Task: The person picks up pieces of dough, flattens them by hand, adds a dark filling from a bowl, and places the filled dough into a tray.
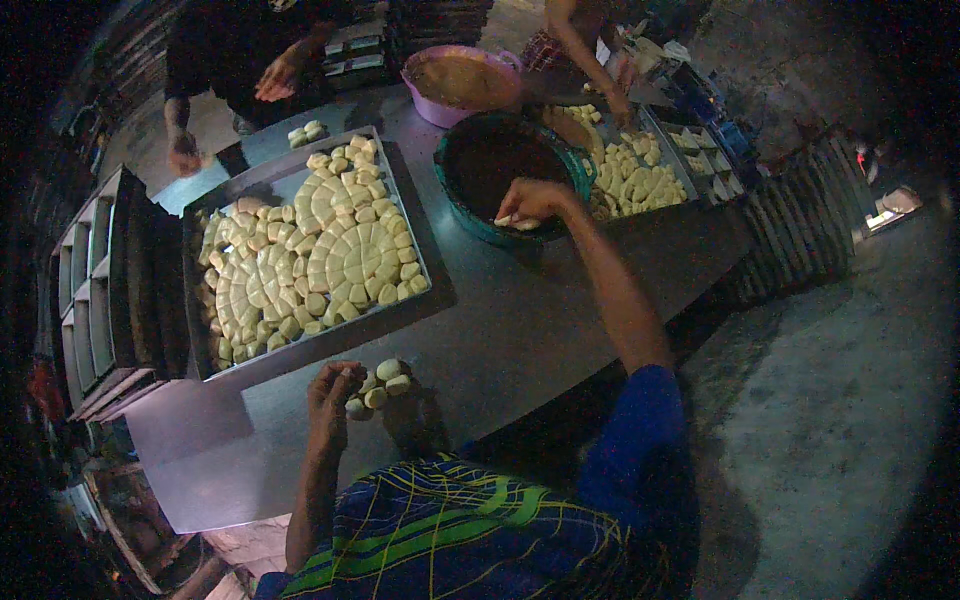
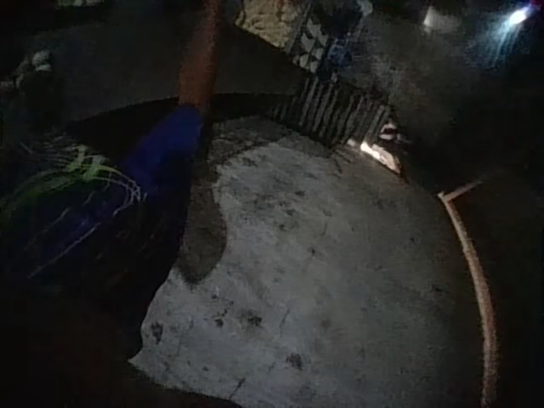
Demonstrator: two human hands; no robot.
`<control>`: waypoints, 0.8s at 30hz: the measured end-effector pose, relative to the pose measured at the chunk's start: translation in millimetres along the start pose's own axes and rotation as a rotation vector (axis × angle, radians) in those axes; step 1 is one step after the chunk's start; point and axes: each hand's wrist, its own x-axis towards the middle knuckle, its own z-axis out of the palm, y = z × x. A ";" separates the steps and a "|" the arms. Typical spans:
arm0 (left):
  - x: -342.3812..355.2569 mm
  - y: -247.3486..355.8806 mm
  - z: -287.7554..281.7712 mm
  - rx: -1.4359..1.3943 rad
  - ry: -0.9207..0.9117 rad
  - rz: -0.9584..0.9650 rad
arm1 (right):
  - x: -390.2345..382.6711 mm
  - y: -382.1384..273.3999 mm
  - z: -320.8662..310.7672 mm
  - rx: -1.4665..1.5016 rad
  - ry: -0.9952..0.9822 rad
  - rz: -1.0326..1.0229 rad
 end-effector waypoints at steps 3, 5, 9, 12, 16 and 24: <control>-1.2 5.7 2.9 -0.029 -0.001 -0.048 | -12.2 -11.0 -5.0 0.122 0.011 -0.114; -2.0 11.5 9.8 -0.062 -0.050 -0.116 | -25.5 -29.4 2.6 0.380 0.048 -0.140; 9.9 22.9 41.6 -0.308 -0.239 -0.302 | -48.8 -101.0 62.9 1.154 0.146 -0.273; 13.1 25.9 70.9 -0.508 -0.359 -0.285 | -52.3 -161.8 135.4 1.482 0.243 -0.383; 7.2 29.4 76.9 -0.611 -0.374 -0.235 | -47.6 -206.6 191.9 1.590 0.312 -0.447; 0.8 26.9 66.2 -0.669 -0.214 -0.172 | -41.0 -210.0 239.1 1.752 0.454 -0.405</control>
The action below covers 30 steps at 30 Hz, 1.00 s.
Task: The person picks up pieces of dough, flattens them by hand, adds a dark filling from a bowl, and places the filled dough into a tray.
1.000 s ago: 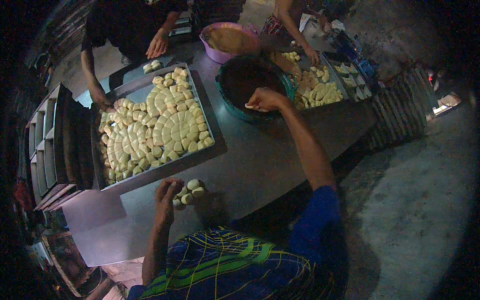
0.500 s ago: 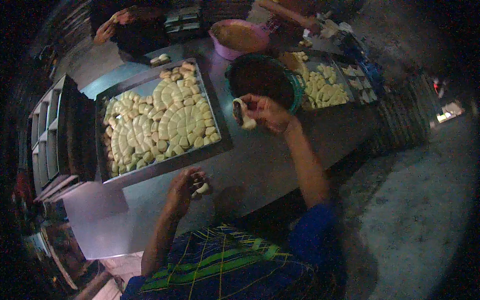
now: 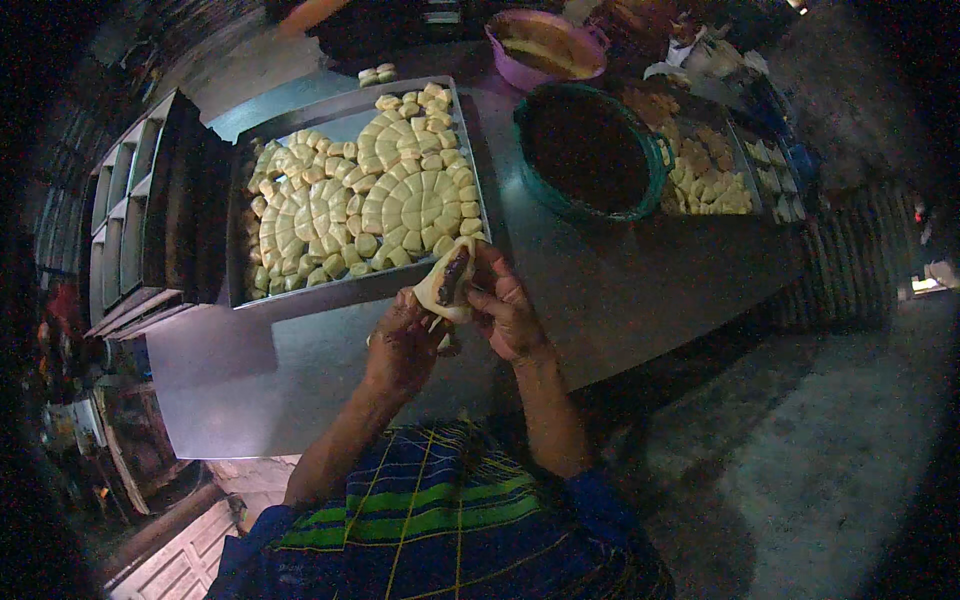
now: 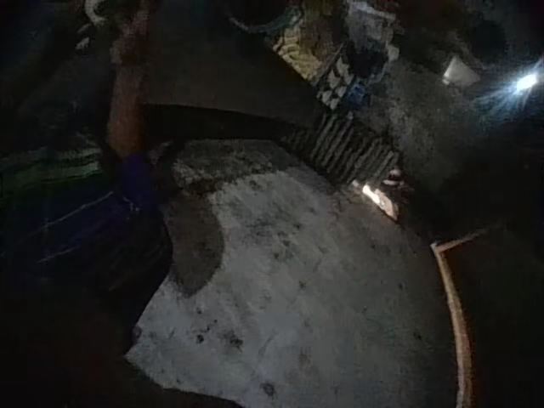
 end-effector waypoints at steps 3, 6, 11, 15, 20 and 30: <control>1.6 5.1 -0.6 -0.054 0.012 0.048 | -2.3 13.5 -5.3 0.009 0.040 -0.074; 6.8 10.6 0.2 -0.025 0.049 0.125 | -5.7 13.5 -2.6 -0.427 -0.030 -0.291; 5.8 20.7 -1.0 0.499 0.044 0.334 | -16.7 -14.9 15.0 -1.534 -0.305 -0.731; -11.1 35.2 -6.7 0.648 -0.018 0.251 | -24.8 -38.5 30.4 -1.730 -0.422 -0.800; -25.2 55.3 -9.4 0.857 -0.222 0.233 | -23.3 -44.5 48.8 -1.339 -0.196 -0.404; -14.3 59.0 -14.1 0.478 -0.078 -0.021 | -6.9 -45.7 45.7 -1.382 -0.406 -0.709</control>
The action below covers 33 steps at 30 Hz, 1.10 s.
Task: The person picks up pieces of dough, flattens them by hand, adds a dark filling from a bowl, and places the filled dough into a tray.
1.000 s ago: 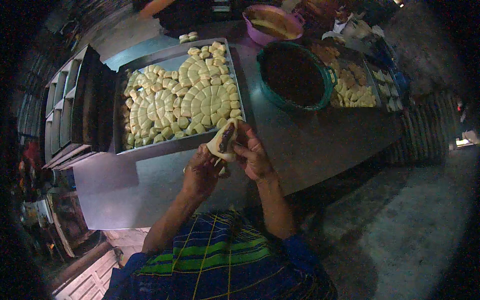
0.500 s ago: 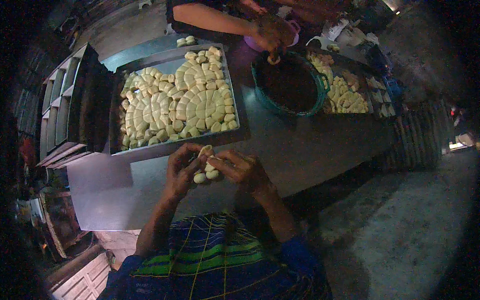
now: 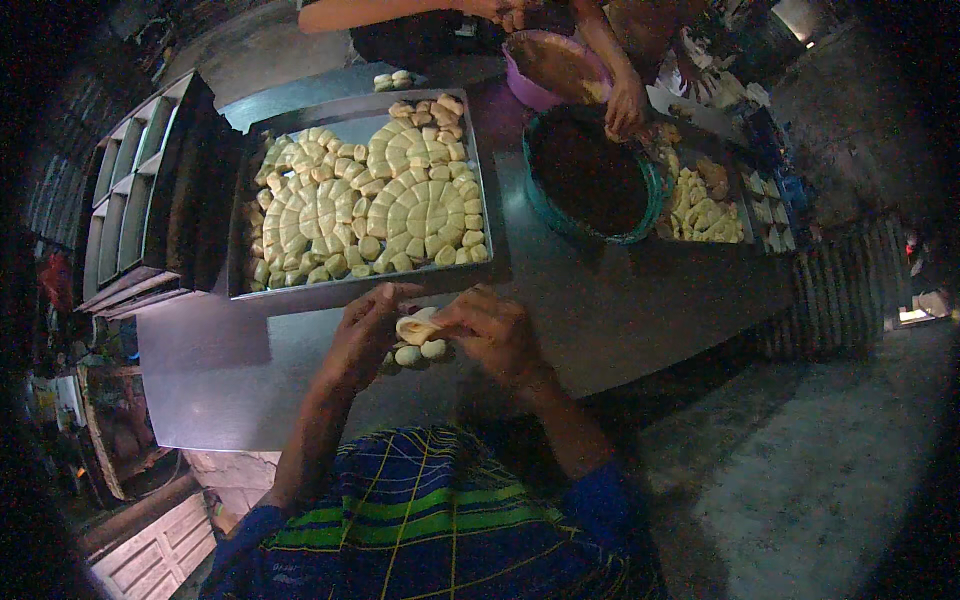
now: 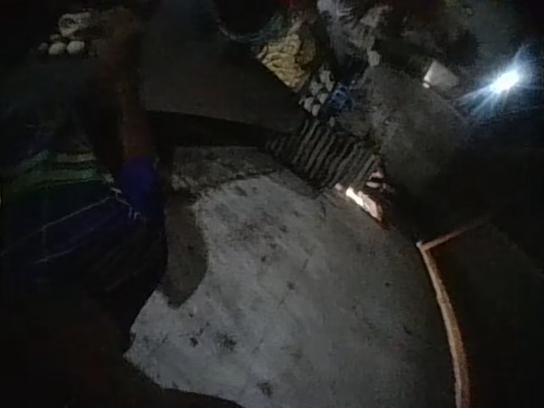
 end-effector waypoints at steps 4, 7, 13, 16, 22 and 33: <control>7.4 -15.9 -6.4 -0.267 -0.038 -0.166 | 4.4 -19.0 16.1 -0.157 0.055 -0.011; 5.5 -22.5 -5.0 -0.386 -0.016 -0.105 | 6.3 -34.7 33.2 -0.107 0.157 0.107; 4.0 -25.0 4.6 -0.444 0.046 -0.034 | 0.7 -38.6 48.1 -0.442 0.206 0.018; 2.0 -17.9 3.5 -0.231 0.099 0.077 | 0.2 -37.5 48.9 -0.302 0.256 0.199; -7.4 0.9 5.7 -0.026 0.049 0.211 | 2.6 -24.9 45.6 0.661 0.363 0.647; -0.8 -16.9 4.8 -0.114 0.252 0.099 | -9.6 -22.2 48.8 -0.207 0.156 0.013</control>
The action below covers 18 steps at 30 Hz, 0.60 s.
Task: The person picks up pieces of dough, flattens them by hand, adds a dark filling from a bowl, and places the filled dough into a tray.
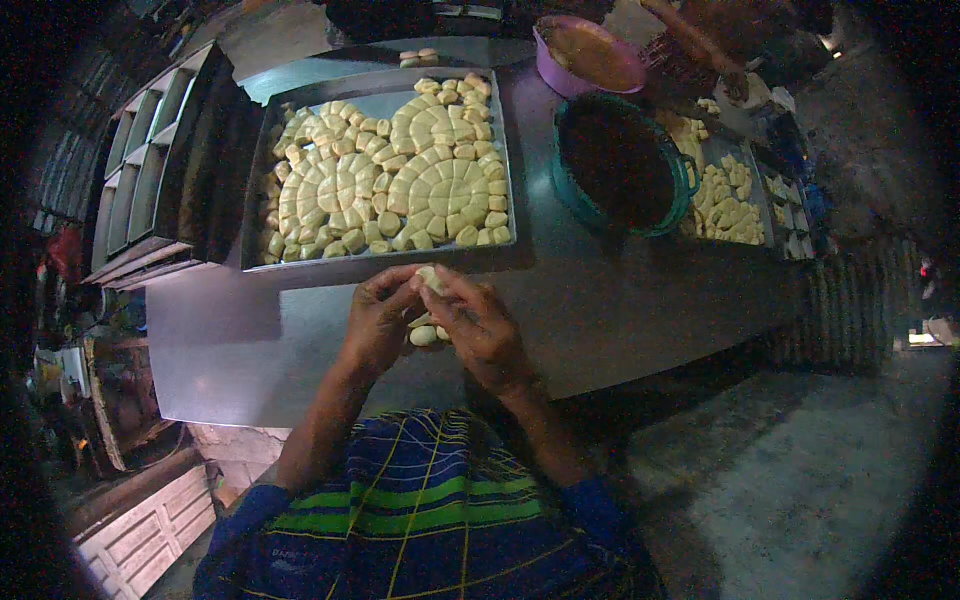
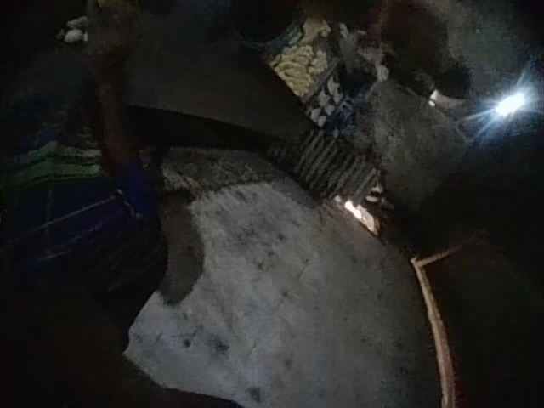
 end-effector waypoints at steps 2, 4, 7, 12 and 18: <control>-0.1 0.4 -3.0 0.057 -0.083 0.003 | 1.5 2.8 -6.5 -0.044 -0.049 -0.090; -1.8 0.2 -4.0 0.183 -0.117 0.024 | 2.8 6.0 -12.3 -0.089 -0.120 -0.133; -6.7 0.7 -3.9 0.275 -0.198 0.154 | 4.1 6.5 -13.8 -0.137 -0.156 -0.064; -14.4 8.4 -8.0 0.292 -0.241 0.042 | 8.8 2.5 -10.0 0.072 -0.044 0.262; -10.9 -4.3 0.3 0.285 -0.180 0.128 | 10.8 16.1 -17.0 0.375 -0.227 0.542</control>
